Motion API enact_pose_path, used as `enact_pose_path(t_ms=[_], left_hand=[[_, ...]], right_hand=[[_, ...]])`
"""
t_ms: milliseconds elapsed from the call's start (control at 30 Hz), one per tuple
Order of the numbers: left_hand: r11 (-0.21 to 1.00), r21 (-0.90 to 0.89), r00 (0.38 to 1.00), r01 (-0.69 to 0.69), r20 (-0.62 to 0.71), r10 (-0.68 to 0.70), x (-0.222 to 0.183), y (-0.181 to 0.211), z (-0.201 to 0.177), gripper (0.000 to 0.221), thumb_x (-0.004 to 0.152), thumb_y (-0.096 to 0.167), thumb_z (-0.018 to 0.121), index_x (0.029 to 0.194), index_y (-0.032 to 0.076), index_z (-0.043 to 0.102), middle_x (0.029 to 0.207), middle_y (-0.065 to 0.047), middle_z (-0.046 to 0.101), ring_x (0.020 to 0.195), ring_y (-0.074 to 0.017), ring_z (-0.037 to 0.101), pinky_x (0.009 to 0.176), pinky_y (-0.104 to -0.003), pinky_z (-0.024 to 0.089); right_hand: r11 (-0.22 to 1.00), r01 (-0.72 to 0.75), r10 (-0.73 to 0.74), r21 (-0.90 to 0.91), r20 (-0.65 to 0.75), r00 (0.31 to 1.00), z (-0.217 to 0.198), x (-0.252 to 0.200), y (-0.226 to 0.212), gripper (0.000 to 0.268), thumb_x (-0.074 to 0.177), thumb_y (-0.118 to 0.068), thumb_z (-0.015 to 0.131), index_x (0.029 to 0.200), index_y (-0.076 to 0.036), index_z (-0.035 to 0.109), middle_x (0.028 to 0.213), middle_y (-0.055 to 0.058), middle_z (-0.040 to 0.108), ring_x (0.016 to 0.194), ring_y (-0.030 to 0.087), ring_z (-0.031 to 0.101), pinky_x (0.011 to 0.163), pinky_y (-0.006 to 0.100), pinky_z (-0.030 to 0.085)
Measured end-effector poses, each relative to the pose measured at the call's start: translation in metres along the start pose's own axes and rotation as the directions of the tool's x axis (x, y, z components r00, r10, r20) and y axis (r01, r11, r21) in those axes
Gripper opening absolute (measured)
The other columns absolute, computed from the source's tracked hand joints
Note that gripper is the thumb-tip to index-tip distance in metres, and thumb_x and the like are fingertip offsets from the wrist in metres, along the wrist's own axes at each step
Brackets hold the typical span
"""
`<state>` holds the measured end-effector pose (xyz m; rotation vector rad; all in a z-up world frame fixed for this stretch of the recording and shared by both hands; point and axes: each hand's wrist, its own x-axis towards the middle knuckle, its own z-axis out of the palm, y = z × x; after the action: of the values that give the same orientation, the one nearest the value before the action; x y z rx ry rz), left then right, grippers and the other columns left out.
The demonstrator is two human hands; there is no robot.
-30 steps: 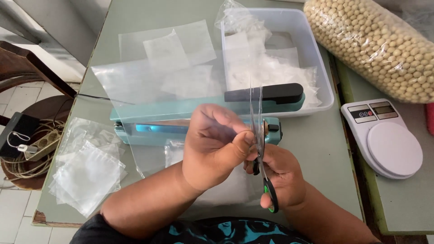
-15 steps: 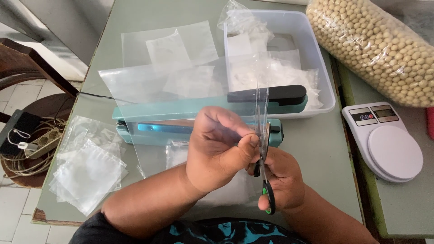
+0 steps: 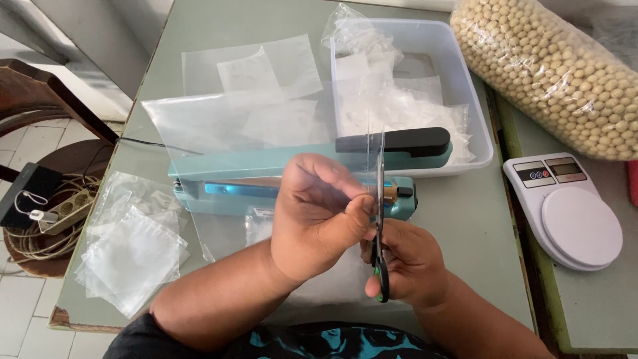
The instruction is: Cutting plastic bags to size with scissors and sealing them using a manual impulse heat sealer.
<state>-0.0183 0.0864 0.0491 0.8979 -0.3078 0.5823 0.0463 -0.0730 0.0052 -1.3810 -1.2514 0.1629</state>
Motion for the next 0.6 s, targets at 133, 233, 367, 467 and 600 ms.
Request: enact_pose_path(t_ms=[133,233,367,467,600], left_hand=[[1.000,-0.017,1.000,0.005,0.009,-0.005,-0.001,-0.002,-0.004,0.028,0.099,-0.005,0.064,0.114,0.009,0.045,0.094,-0.009,0.062,0.064,-0.0186,0.065,0.050,-0.036,0.059],[0.997,0.032,0.998,0.067,0.011,-0.067,-0.001,0.000,-0.005,0.024,0.099,-0.007,0.060,0.111,0.011,0.049,0.087,-0.006,0.061,0.066,-0.0134,0.065,0.057,-0.029,0.055],[0.986,0.079,0.985,0.145,-0.105,-0.136,-0.008,-0.008,-0.009,0.018,0.102,0.013,0.070,0.118,0.010,0.062,0.089,-0.003,0.063,0.078,-0.0170,0.063,0.064,-0.031,0.055],[0.972,0.178,0.975,0.151,-0.191,-0.116,-0.009,-0.012,-0.009,0.014,0.100,0.019,0.071,0.110,0.010,0.066,0.088,-0.010,0.072,0.077,-0.0173,0.071,0.064,-0.031,0.059],[0.979,0.166,0.987,0.118,-0.126,-0.097,-0.008,-0.011,-0.005,0.013,0.104,0.020,0.066,0.111,0.010,0.064,0.088,-0.011,0.069,0.072,-0.0190,0.065,0.056,-0.031,0.056]], right_hand=[[0.999,0.025,-0.025,-0.024,-0.007,1.000,-0.001,-0.003,0.003,0.059,0.093,-0.055,0.068,0.122,-0.004,0.063,0.074,0.004,0.055,0.064,0.014,0.053,0.060,0.027,0.049],[0.994,0.047,-0.048,-0.094,-0.004,0.999,-0.001,-0.002,0.004,0.057,0.093,-0.055,0.066,0.115,-0.003,0.064,0.073,0.002,0.056,0.065,0.015,0.054,0.060,0.027,0.047],[0.998,0.055,-0.056,-0.033,-0.022,0.998,0.000,-0.007,0.011,0.055,0.090,-0.051,0.074,0.118,-0.005,0.061,0.077,0.006,0.060,0.066,0.016,0.057,0.061,0.028,0.049],[0.992,0.081,-0.084,-0.093,-0.027,0.996,0.001,-0.006,0.011,0.057,0.092,-0.055,0.068,0.115,-0.004,0.061,0.073,0.005,0.058,0.064,0.015,0.054,0.059,0.027,0.047],[1.000,0.019,-0.019,-0.010,-0.030,0.999,0.001,-0.006,0.009,0.058,0.089,-0.057,0.070,0.108,-0.003,0.060,0.073,0.006,0.057,0.064,0.017,0.053,0.060,0.028,0.047]])
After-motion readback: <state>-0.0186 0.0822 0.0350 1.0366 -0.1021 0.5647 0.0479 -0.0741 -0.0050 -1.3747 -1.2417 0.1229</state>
